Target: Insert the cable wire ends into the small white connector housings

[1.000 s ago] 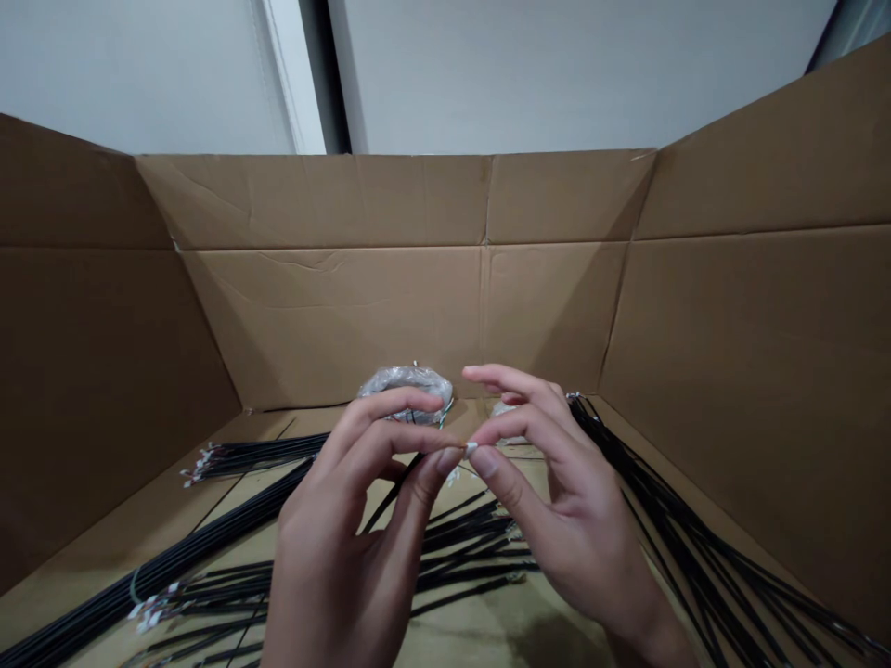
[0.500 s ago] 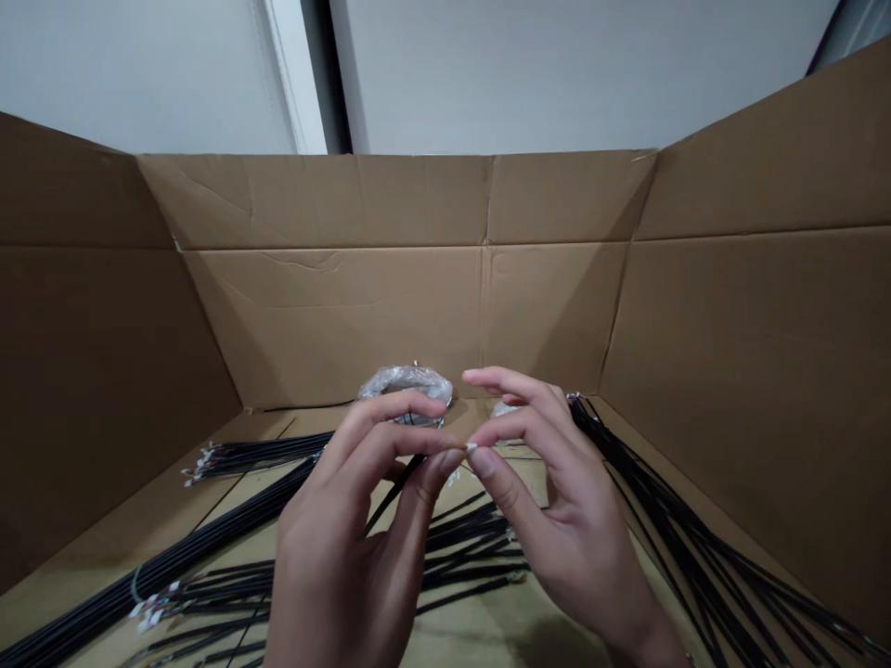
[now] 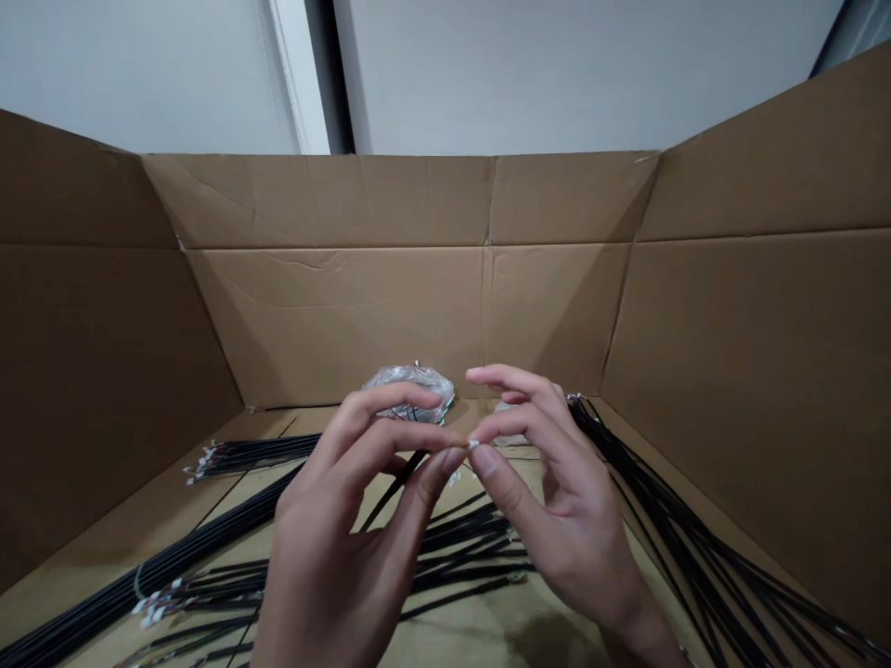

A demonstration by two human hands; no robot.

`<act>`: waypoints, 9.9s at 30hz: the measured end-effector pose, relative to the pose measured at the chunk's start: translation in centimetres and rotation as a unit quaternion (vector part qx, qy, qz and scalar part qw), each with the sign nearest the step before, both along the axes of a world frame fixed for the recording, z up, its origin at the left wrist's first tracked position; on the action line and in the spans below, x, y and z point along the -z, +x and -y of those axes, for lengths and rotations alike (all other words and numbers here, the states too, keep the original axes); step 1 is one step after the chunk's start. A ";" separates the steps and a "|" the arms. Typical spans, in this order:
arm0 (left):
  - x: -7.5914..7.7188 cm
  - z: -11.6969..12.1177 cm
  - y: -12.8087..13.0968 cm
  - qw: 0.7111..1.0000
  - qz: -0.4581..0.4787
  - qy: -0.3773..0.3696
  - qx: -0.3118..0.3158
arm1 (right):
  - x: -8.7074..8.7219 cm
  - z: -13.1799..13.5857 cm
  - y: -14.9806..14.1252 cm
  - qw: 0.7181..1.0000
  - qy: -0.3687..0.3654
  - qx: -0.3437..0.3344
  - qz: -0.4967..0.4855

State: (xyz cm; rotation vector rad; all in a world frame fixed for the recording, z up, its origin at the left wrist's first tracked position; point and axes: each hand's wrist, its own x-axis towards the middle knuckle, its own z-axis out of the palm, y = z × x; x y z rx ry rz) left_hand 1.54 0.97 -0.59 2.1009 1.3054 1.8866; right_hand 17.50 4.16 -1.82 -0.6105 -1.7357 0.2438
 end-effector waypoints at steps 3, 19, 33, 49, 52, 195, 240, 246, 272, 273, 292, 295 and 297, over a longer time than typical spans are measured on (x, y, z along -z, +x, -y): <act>-0.3 -0.2 -0.5 1.000 0.001 -0.018 0.025 | 0.0 -0.1 0.1 1.000 -0.005 -0.006 -0.008; -0.9 -0.7 -1.4 0.982 0.022 -0.108 0.155 | -0.6 0.0 1.0 0.989 -0.103 -0.088 -0.058; -0.5 -1.5 -1.1 0.988 0.021 -0.058 0.142 | -0.9 0.5 0.5 0.981 -0.157 -0.070 -0.086; -0.3 -1.5 -1.0 0.984 0.093 -0.080 0.131 | -0.3 0.4 0.1 0.994 -0.054 0.045 -0.089; -0.5 -1.3 -1.0 0.980 0.112 -0.095 0.133 | -0.3 0.2 0.1 0.992 -0.069 0.037 -0.104; 0.8 -1.2 1.0 0.999 -0.037 0.026 -0.014 | -0.5 -0.6 0.0 0.882 -0.315 -0.243 -0.254; 0.9 -1.2 1.0 0.994 -0.067 0.073 -0.037 | -0.9 0.5 0.5 0.967 -0.217 -0.036 -0.131; 1.0 -1.2 0.9 0.995 -0.064 0.074 -0.038 | -0.9 0.6 0.5 0.969 -0.210 -0.035 -0.126; 0.8 -1.1 1.2 0.991 -0.092 0.080 -0.055 | -1.0 0.9 0.5 0.959 -0.246 -0.064 -0.127; 0.8 -1.1 1.2 0.991 -0.092 0.080 -0.056 | -1.0 0.9 0.5 0.959 -0.246 -0.063 -0.123; 0.9 -1.0 1.2 0.991 -0.097 0.081 -0.052 | -1.1 0.9 0.6 0.960 -0.243 -0.069 -0.120; 0.8 -1.0 1.2 0.991 -0.099 0.069 -0.052 | -1.0 0.8 0.5 0.962 -0.240 -0.067 -0.115; 0.8 -0.9 1.1 0.991 -0.102 0.069 -0.052 | -1.0 0.8 0.5 0.962 -0.239 -0.066 -0.115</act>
